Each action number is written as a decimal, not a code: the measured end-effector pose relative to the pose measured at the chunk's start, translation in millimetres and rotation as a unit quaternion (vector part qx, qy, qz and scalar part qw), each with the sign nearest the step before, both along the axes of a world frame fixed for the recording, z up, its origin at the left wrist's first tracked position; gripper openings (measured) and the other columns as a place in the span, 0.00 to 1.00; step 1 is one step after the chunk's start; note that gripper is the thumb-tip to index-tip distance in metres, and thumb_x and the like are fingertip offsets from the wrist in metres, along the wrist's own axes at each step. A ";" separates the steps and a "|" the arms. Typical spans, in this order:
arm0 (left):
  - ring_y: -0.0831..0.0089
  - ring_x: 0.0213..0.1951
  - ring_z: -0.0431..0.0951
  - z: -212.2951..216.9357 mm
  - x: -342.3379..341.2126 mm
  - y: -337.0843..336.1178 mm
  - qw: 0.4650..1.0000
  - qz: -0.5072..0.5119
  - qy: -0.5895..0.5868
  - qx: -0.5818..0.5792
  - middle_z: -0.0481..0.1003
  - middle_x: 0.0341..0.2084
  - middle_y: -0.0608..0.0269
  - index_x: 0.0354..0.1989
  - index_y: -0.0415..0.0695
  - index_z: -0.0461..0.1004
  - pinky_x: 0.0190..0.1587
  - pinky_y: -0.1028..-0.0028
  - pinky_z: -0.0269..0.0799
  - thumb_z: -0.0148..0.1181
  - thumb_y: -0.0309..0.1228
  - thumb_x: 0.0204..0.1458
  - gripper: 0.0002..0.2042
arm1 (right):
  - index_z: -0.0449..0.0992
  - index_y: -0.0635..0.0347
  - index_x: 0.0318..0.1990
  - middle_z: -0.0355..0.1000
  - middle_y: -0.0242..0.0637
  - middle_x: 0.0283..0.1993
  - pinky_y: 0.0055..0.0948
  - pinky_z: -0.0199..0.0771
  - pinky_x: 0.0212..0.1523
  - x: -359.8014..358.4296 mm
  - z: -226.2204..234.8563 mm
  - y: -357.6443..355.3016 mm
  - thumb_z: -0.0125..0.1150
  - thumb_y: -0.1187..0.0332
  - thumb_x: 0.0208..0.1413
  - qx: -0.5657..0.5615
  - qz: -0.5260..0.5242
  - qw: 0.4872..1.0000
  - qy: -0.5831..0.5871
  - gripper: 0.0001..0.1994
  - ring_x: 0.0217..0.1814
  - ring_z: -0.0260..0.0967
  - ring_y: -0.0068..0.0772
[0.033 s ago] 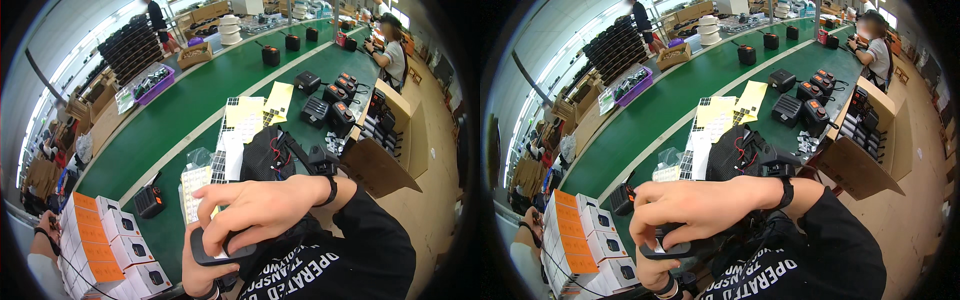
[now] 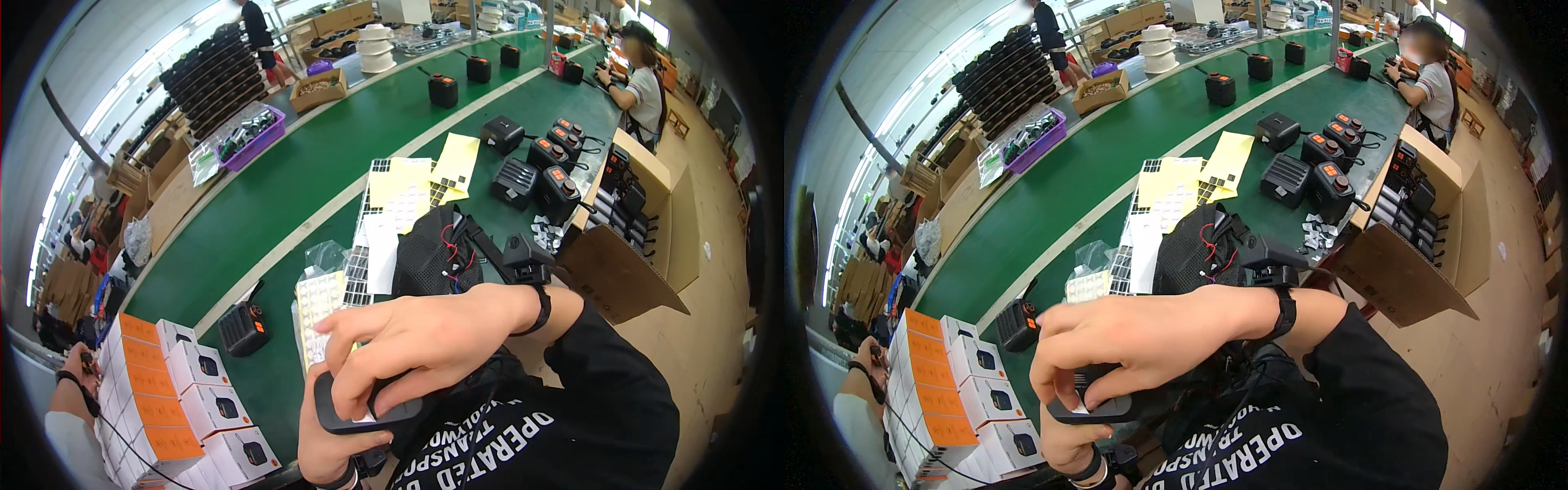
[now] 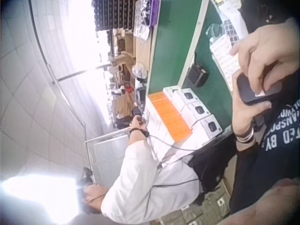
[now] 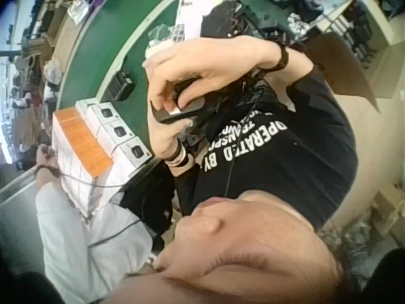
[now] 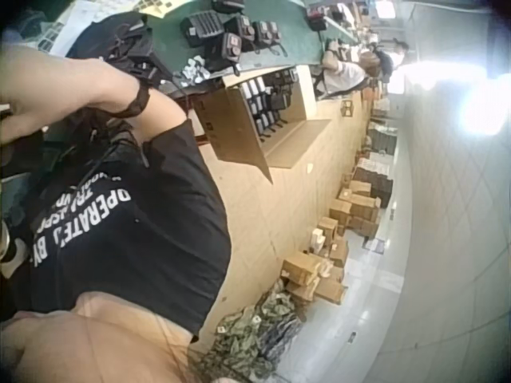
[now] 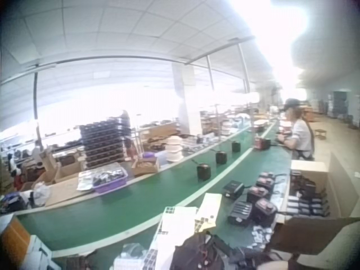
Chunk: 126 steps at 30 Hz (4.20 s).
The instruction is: Inspecting and applying labels to portable speakers on an assembly line.
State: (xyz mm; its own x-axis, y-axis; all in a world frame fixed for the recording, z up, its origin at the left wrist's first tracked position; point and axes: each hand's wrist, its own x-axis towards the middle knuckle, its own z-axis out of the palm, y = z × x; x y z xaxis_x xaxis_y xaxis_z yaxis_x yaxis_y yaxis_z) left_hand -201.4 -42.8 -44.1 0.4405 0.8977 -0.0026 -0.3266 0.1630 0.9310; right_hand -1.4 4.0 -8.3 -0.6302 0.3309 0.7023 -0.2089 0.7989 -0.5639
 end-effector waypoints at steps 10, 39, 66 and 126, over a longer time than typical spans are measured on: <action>0.70 0.46 0.69 -4.1 0.4 1.5 0.999 -0.045 0.013 -0.026 0.68 0.42 0.57 0.50 0.37 0.56 0.49 0.72 0.66 0.74 0.17 0.23 0.41 | 0.68 0.61 0.34 0.70 0.35 0.33 0.27 0.66 0.33 -2.2 -3.1 -15.7 0.59 0.75 0.50 -0.195 0.013 0.981 0.001 0.06 0.34 0.68 0.32; 0.63 0.51 0.66 -17.5 9.5 -15.7 0.873 0.280 0.221 0.332 0.59 0.51 0.51 0.52 0.47 0.56 0.54 0.66 0.64 0.74 0.22 0.24 0.42 | 0.65 0.57 0.35 0.71 0.31 0.33 0.43 0.54 0.55 -11.3 -29.0 -40.8 0.59 0.80 0.49 -0.086 -0.122 0.977 0.149 0.10 0.33 0.67 0.27; 0.62 0.50 0.64 -10.5 10.7 -16.6 0.818 0.279 0.303 0.402 0.62 0.48 0.52 0.48 0.47 0.60 0.54 0.64 0.60 0.74 0.24 0.21 0.38 | 0.63 0.61 0.29 0.66 0.29 0.28 0.49 0.51 0.63 -0.8 -28.1 -37.7 0.55 0.81 0.50 -0.107 -0.050 0.986 0.115 0.07 0.31 0.66 0.29; 0.59 0.49 0.65 -66.6 3.2 -0.1 0.926 0.355 0.090 0.093 0.65 0.48 0.48 0.55 0.32 0.57 0.56 0.63 0.58 0.60 0.16 0.38 0.31 | 0.74 0.65 0.36 0.70 0.43 0.40 0.36 0.65 0.49 206.7 -133.1 102.4 0.59 0.72 0.44 -0.078 -0.648 0.731 -0.200 0.11 0.46 0.66 0.44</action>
